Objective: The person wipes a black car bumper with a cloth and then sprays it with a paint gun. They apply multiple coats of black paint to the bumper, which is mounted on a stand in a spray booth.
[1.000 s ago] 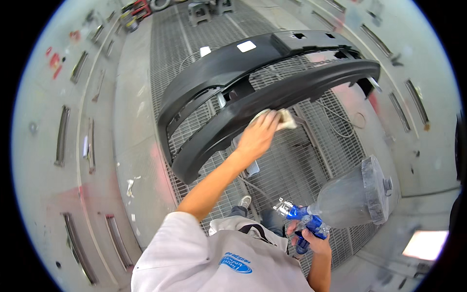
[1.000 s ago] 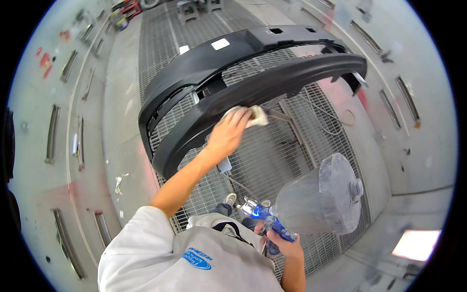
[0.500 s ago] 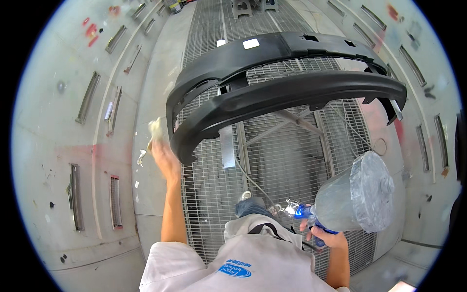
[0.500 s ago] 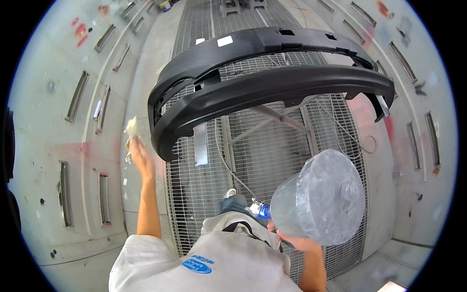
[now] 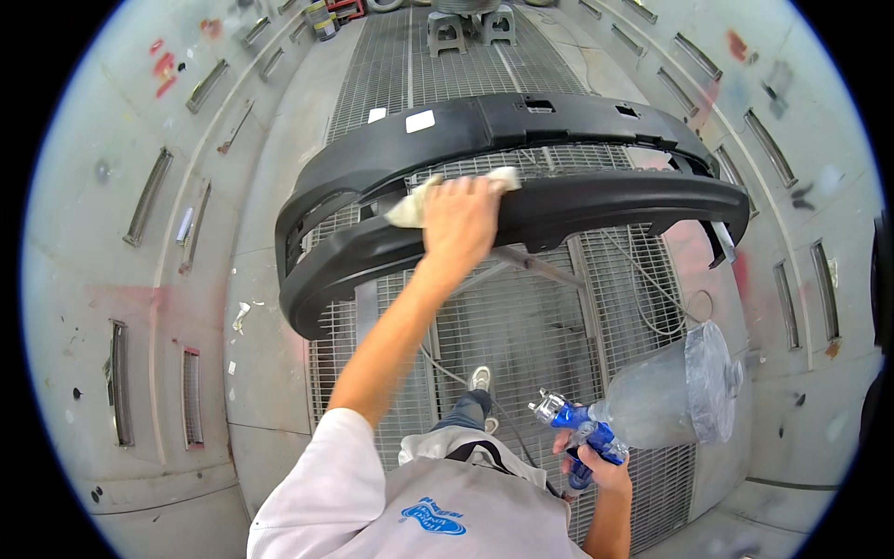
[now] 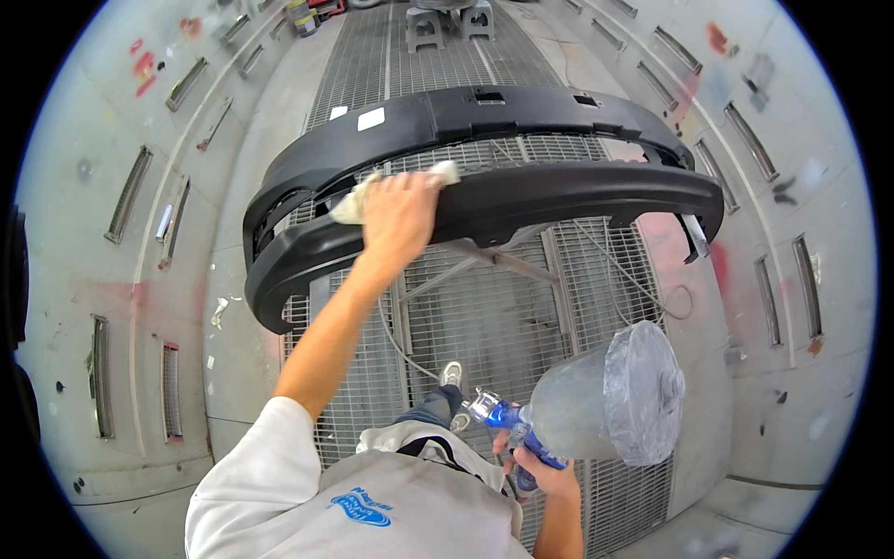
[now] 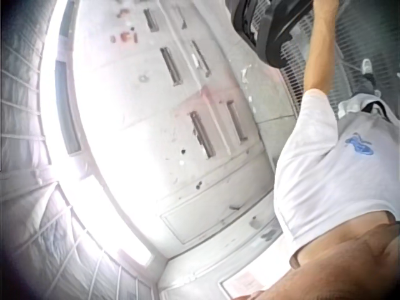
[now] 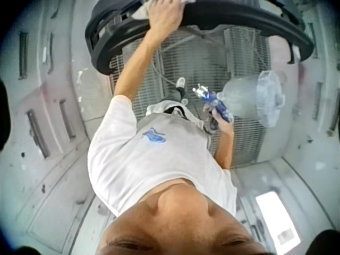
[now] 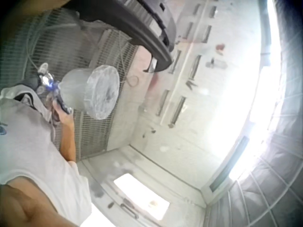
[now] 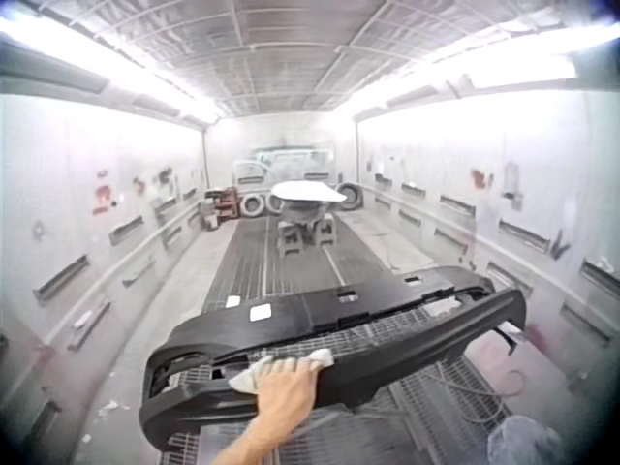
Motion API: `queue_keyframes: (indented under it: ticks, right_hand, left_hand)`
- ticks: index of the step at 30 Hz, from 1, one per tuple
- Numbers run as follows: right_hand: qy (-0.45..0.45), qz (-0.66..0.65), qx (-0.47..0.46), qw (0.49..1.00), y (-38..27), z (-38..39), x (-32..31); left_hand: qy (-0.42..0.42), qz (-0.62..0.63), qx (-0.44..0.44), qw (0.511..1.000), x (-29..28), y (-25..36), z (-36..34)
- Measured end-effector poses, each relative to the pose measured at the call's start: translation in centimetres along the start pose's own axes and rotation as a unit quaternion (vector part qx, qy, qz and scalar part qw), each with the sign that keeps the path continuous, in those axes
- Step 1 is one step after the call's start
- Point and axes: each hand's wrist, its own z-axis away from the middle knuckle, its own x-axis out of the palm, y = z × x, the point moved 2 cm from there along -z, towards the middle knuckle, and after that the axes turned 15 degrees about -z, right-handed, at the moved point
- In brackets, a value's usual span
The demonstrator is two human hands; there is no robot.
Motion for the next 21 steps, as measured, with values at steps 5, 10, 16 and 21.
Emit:
queue_keyframes:
  ticks: [5, 10, 16, 21]
  right_hand:
    - [-0.024, 0.028, -0.009, 0.999, -2.1, -3.6, -0.8]
    - [-0.006, -0.036, -0.024, 0.999, -4.3, -7.5, -1.4]
    - [-0.017, -0.026, 0.001, 1.000, -6.5, -10.4, -3.1]
    - [-0.070, -0.002, 0.023, 0.997, -6.8, -13.0, -5.4]
  left_hand:
    - [0.064, 0.097, 0.056, 0.992, 2.3, 8.1, -3.9]
    - [0.025, 0.145, 0.202, 0.968, 0.4, 2.4, -2.1]
    - [-0.190, 0.077, -0.154, 0.966, -3.8, -19.2, -0.8]
    - [0.186, -0.075, -0.103, 0.974, -3.8, -14.4, -6.2]
